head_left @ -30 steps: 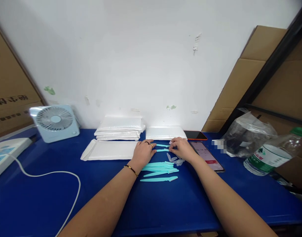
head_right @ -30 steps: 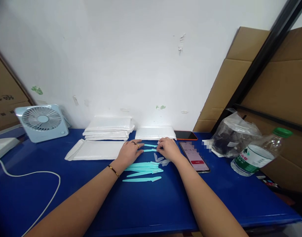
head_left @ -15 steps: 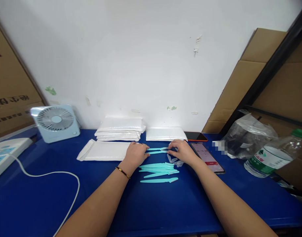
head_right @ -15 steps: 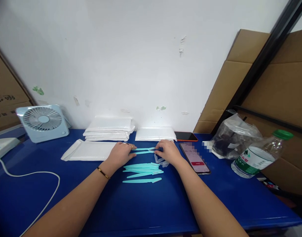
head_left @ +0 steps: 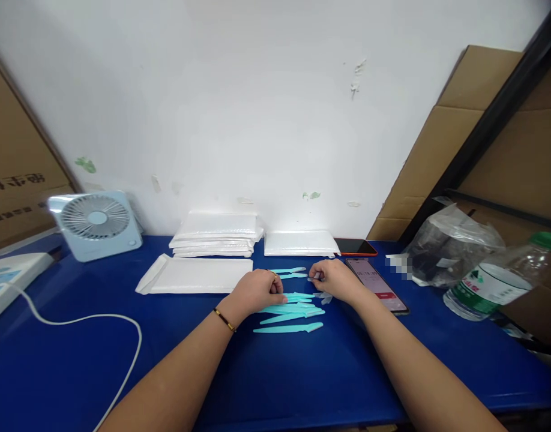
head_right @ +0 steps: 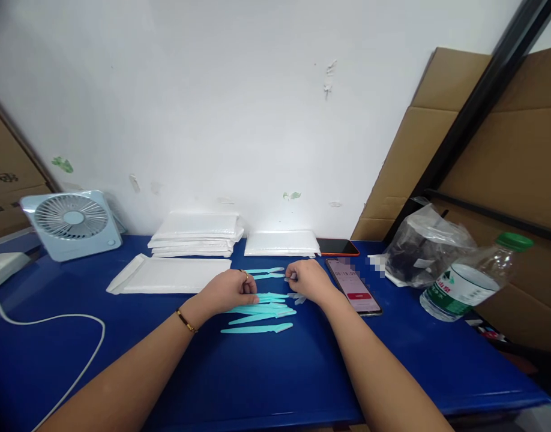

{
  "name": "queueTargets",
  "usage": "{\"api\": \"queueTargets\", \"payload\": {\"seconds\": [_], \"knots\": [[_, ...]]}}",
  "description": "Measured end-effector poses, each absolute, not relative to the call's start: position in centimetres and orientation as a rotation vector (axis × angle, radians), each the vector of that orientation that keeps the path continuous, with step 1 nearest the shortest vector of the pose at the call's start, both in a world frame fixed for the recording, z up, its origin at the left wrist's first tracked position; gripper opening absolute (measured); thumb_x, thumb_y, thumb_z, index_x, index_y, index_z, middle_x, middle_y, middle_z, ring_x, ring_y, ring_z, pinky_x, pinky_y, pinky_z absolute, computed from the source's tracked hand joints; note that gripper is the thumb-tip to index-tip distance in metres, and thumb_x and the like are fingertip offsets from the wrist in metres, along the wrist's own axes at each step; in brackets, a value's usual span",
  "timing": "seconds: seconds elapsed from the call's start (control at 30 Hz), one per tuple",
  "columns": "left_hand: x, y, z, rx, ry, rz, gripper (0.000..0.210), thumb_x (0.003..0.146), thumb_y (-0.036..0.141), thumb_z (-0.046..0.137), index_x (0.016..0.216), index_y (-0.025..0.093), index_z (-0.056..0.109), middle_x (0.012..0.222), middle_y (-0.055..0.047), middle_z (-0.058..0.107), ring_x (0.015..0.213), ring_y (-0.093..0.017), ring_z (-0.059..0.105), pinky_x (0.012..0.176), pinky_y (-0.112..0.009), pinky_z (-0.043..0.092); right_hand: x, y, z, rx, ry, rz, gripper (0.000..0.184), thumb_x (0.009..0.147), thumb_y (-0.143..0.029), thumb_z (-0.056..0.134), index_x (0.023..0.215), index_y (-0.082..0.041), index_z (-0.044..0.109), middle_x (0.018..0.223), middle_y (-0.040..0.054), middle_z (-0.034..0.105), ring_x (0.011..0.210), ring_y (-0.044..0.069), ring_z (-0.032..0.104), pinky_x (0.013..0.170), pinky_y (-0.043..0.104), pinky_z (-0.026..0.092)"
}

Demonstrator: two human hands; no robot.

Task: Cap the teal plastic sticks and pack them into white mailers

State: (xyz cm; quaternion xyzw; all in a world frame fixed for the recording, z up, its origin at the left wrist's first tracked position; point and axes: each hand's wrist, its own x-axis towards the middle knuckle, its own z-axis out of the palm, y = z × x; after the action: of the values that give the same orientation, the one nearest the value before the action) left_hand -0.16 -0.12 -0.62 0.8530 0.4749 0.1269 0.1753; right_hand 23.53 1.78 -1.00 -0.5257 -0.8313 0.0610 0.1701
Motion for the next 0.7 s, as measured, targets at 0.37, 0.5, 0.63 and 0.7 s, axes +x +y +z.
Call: {"api": "queueTargets", "payload": {"seconds": [0.37,0.5,0.63,0.7], "knots": [[-0.5,0.5,-1.1,2.287,1.413,0.418,0.017,0.075,0.032,0.052,0.070,0.021,0.064,0.068,0.001,0.065,0.063,-0.013,0.056,0.052,-0.021,0.036,24.6,2.1,-1.2,-1.425,-2.349,0.305,0.019,0.069,-0.016,0.053,0.078,-0.021,0.070,0.072,0.0012,0.067,0.062,0.013,0.060,0.057,0.021,0.044],[-0.4,0.6,-1.2,2.390,1.470,0.448,0.011,0.072,0.027,0.055,0.067,0.023,0.064,0.071,0.002,0.065,0.066,-0.013,0.056,0.056,-0.022,0.037,24.6,1.9,-0.9,-1.300,-2.389,0.362,0.020,0.073,-0.016,0.052,0.076,-0.022,0.071,0.080,0.0025,0.067,0.069,0.015,0.062,0.065,0.023,0.047],[-0.4,0.8,-1.4,2.475,1.545,0.455,0.009,0.072,0.026,0.057,0.075,0.024,0.066,0.076,0.001,0.066,0.071,-0.014,0.057,0.060,-0.023,0.038,24.6,2.0,-1.4,-1.242,-2.357,0.528,0.019,0.072,-0.013,0.054,0.076,-0.021,0.071,0.079,0.0022,0.066,0.068,0.014,0.062,0.063,0.023,0.048],[-0.5,0.9,-1.5,2.513,1.534,0.476,0.016,0.073,0.028,0.059,0.087,0.025,0.066,0.082,0.001,0.066,0.075,-0.015,0.058,0.063,-0.023,0.039,24.7,2.1,-1.7,-1.262,-2.321,0.540,0.016,0.070,-0.015,0.058,0.079,-0.021,0.071,0.078,0.0025,0.066,0.068,0.015,0.062,0.062,0.023,0.048]]}}
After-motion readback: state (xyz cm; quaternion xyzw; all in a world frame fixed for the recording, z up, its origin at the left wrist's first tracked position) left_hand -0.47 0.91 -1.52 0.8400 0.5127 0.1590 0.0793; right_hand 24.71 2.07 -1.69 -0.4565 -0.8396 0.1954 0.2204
